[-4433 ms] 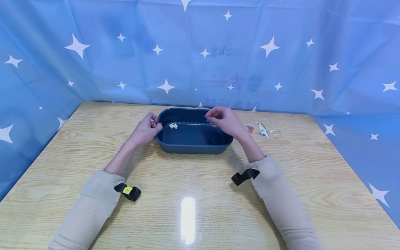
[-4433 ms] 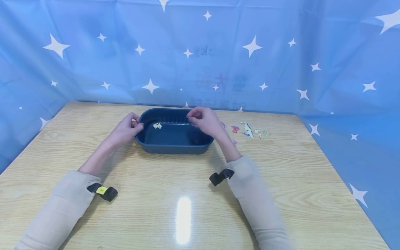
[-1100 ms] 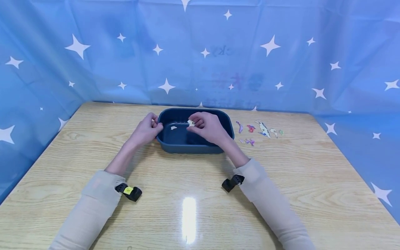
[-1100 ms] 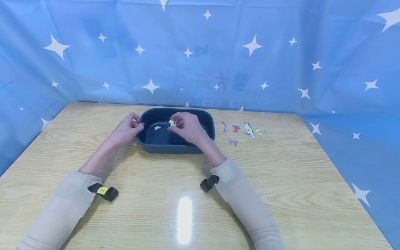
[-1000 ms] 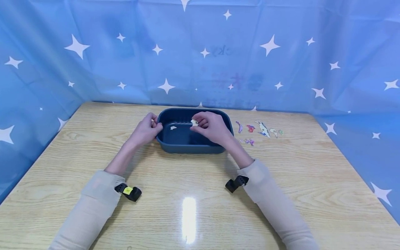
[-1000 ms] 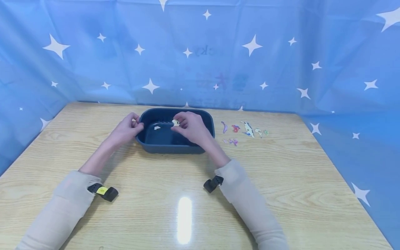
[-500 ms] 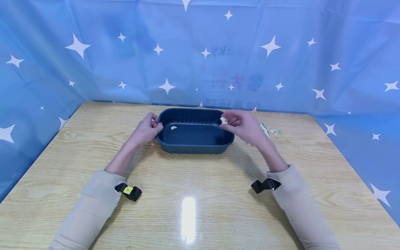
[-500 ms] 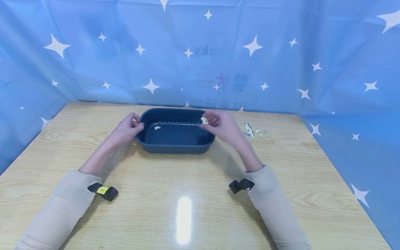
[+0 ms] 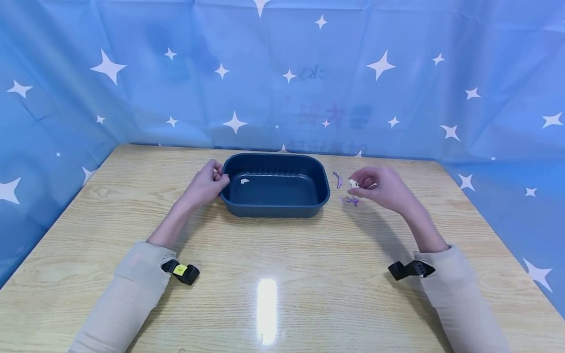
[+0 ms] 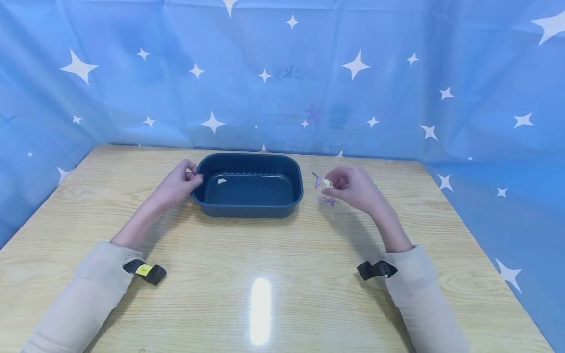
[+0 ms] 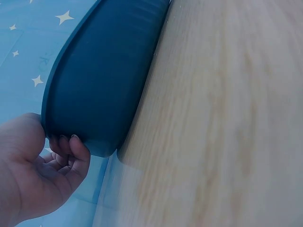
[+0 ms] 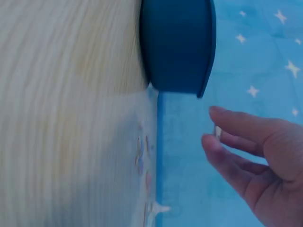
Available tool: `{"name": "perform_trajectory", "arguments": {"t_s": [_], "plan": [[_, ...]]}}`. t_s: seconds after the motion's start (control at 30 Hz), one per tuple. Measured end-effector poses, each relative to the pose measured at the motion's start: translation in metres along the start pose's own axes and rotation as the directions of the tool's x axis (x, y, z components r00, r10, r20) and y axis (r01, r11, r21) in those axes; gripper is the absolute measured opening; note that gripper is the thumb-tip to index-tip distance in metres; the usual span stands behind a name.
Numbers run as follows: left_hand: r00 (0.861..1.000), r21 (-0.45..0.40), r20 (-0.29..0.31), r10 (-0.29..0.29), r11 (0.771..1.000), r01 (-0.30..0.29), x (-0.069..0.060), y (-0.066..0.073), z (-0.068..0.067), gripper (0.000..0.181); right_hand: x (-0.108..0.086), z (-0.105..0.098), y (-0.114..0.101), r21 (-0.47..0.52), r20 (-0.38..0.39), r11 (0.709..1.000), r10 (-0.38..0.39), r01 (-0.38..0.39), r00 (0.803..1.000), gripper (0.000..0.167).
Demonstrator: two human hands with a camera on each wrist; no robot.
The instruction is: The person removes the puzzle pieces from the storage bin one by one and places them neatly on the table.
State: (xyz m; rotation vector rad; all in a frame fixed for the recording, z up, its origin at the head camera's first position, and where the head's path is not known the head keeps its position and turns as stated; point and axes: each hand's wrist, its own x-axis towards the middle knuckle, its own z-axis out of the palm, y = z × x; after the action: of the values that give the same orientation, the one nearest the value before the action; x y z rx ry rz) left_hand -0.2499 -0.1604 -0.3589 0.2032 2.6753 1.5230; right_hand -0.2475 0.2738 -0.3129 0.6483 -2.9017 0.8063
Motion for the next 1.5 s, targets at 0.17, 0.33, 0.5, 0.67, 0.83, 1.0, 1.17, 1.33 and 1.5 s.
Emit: {"name": "perform_trajectory", "arguments": {"t_s": [0.17,0.33,0.5,0.67,0.83,1.0,1.17,1.33,1.5], "plan": [[1.000,0.011,-0.015,0.010,1.000,-0.010,0.000,-0.001,0.001,0.016,-0.009,-0.006,0.016,-0.046,0.069,0.997,0.063,-0.060,0.996,0.032],[1.000,0.015,-0.019,0.016,1.000,-0.016,0.001,-0.002,0.001,0.015,-0.015,-0.012,0.032,-0.084,0.101,0.992,0.107,-0.098,0.989,0.031],[1.000,0.017,-0.011,0.016,1.000,-0.016,0.000,-0.002,0.000,0.016,-0.016,-0.013,0.041,-0.089,0.125,0.988,0.134,-0.123,0.983,0.032],[1.000,0.018,-0.012,0.012,1.000,-0.012,-0.001,-0.001,-0.001,0.017,-0.014,-0.009,0.044,-0.071,0.176,0.991,0.129,-0.118,0.976,0.033],[1.000,0.015,-0.007,0.015,1.000,-0.015,0.000,-0.001,0.000,0.016,-0.013,-0.005,0.045,-0.073,0.206,0.992,0.112,-0.099,0.972,0.028],[1.000,0.016,-0.004,0.014,1.000,-0.014,0.000,-0.001,0.001,0.016,-0.012,-0.003,0.044,-0.086,0.217,0.990,0.131,-0.115,0.967,0.027],[1.000,0.020,-0.002,0.012,1.000,-0.012,-0.001,-0.001,0.000,0.016,-0.010,-0.003,0.043,-0.079,0.224,0.986,0.160,-0.146,0.961,0.035],[1.000,0.021,-0.005,0.011,1.000,-0.011,-0.002,0.000,0.000,0.016,-0.011,-0.006,0.045,-0.061,0.240,0.984,0.176,-0.166,0.955,0.041],[1.000,0.022,-0.011,0.013,1.000,-0.012,-0.001,0.001,-0.001,0.016,-0.011,-0.007,0.044,-0.039,0.229,0.985,0.170,-0.165,0.958,0.041]]}}
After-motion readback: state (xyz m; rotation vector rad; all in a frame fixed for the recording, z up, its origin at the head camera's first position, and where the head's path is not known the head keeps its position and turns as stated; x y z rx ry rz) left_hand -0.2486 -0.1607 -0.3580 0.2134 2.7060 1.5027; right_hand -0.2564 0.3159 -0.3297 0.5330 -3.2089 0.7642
